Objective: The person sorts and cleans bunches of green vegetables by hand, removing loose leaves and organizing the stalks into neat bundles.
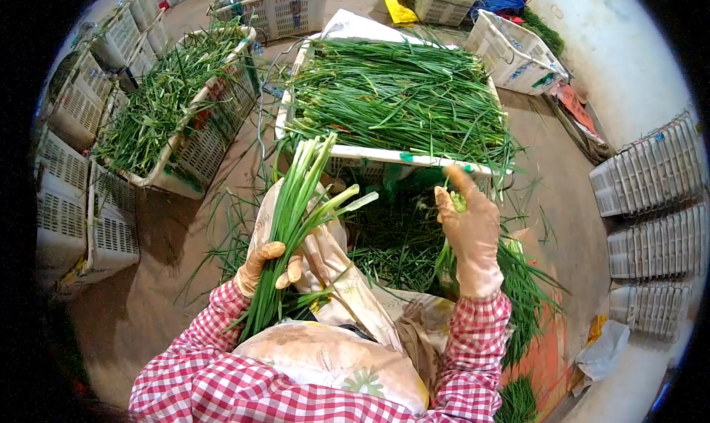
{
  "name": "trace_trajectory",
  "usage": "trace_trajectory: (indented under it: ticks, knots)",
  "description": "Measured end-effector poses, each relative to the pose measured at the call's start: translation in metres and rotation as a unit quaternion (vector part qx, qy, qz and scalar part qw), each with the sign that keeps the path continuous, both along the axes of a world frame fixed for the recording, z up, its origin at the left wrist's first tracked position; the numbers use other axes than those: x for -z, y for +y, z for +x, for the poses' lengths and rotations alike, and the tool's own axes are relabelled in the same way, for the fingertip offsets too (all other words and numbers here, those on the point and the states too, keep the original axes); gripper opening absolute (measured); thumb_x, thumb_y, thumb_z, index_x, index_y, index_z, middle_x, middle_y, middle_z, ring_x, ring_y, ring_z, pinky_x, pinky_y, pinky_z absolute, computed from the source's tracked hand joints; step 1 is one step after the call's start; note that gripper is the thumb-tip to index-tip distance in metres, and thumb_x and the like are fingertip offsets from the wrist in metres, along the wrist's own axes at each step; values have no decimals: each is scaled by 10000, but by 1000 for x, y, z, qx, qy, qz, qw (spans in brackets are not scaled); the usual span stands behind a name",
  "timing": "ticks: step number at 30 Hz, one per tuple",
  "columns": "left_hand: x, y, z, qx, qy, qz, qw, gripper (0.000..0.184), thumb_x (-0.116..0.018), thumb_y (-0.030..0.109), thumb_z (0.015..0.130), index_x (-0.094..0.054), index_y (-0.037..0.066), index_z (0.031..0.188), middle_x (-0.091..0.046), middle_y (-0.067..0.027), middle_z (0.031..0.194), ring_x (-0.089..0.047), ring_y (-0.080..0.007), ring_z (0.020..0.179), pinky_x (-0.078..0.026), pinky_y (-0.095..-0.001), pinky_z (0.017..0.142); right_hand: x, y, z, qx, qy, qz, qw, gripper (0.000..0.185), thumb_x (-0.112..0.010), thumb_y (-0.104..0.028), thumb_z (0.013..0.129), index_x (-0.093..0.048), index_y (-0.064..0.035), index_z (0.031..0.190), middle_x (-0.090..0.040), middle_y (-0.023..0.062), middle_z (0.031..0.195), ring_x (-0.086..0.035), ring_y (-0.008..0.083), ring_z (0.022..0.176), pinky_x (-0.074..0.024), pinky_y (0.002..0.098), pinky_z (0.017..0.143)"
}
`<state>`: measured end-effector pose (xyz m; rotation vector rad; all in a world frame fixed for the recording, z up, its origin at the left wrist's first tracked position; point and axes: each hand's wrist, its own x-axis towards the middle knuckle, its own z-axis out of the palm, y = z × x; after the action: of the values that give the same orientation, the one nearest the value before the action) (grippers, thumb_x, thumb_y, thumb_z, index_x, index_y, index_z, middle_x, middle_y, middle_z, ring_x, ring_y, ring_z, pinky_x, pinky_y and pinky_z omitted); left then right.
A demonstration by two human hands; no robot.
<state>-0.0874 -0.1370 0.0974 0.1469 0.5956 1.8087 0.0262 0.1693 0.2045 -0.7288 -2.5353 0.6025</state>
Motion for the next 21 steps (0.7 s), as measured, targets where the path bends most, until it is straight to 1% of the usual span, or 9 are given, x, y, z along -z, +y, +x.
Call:
trace_trajectory:
  ticks: [3,7,10,13,14,17,18,20,21]
  knots:
    - [-16,8,6,-21,18,-59,998,511,-590,266,888,-444,5,1302,-658,-157,769,-609,-139,512,-478,-196,424,-23,-35,10,-50,86,-331,939,188,-695,-224,854,-692,-43,902,-683,81,732,-595,74,543,-475,213,468]
    - [-42,22,11,-39,89,-92,991,480,-667,159,819,-484,-8,1230,-642,-152,744,-616,-155,543,-486,-218,419,-4,-60,0,-120,91,-472,868,213,-675,-185,875,-682,-4,985,-671,31,765,-580,64,576,-459,184,503]
    - [-41,25,17,-25,118,-71,990,547,-708,153,801,-479,-2,1273,-630,-122,829,-595,-166,621,-463,-242,485,-2,-68,-8,-122,98,-521,839,214,-646,-131,887,-679,-2,1053,-651,-3,763,-547,50,598,-433,186,545]
    - [-32,25,19,-25,147,-76,986,642,-737,210,766,-463,4,1309,-599,-110,1133,-608,-188,920,-520,-300,749,-2,-68,-5,-106,124,-505,848,212,-648,-147,887,-682,-2,1037,-666,12,789,-556,59,597,-445,189,541]
    - [-21,26,16,-22,171,-59,983,700,-739,254,754,-440,17,1341,-532,-98,1285,-540,-193,1096,-483,-353,888,-1,-61,0,-126,165,-516,831,190,-634,-153,895,-678,-5,1006,-679,45,819,-570,69,598,-462,195,540]
    - [-42,27,16,-16,143,-18,989,729,-733,281,756,-419,29,1363,-508,-110,1329,-510,-186,1134,-477,-364,897,-20,-34,33,-72,278,-516,807,210,-615,-194,900,-642,2,972,-675,113,932,-601,101,698,-500,216,595]
    - [-34,26,12,-3,158,-11,987,711,-725,267,784,-403,32,1373,-519,-108,1321,-531,-180,1114,-492,-340,869,-34,-27,46,-48,296,-409,862,220,-597,-225,909,-614,-22,992,-651,94,938,-603,108,762,-504,220,639]
    - [-27,21,9,7,158,-29,987,684,-721,262,796,-416,32,1363,-531,-110,1305,-541,-183,1108,-500,-329,855,-19,23,86,-5,425,-420,802,231,-568,-281,928,-592,-81,1044,-588,33,834,-577,106,726,-518,264,666]
    - [-24,19,8,23,158,-50,986,657,-718,256,809,-429,32,1354,-544,-112,1288,-552,-185,1103,-507,-318,841,-36,32,92,-120,422,-481,759,227,-555,-304,936,-579,-105,1042,-540,16,797,-557,105,701,-523,288,666]
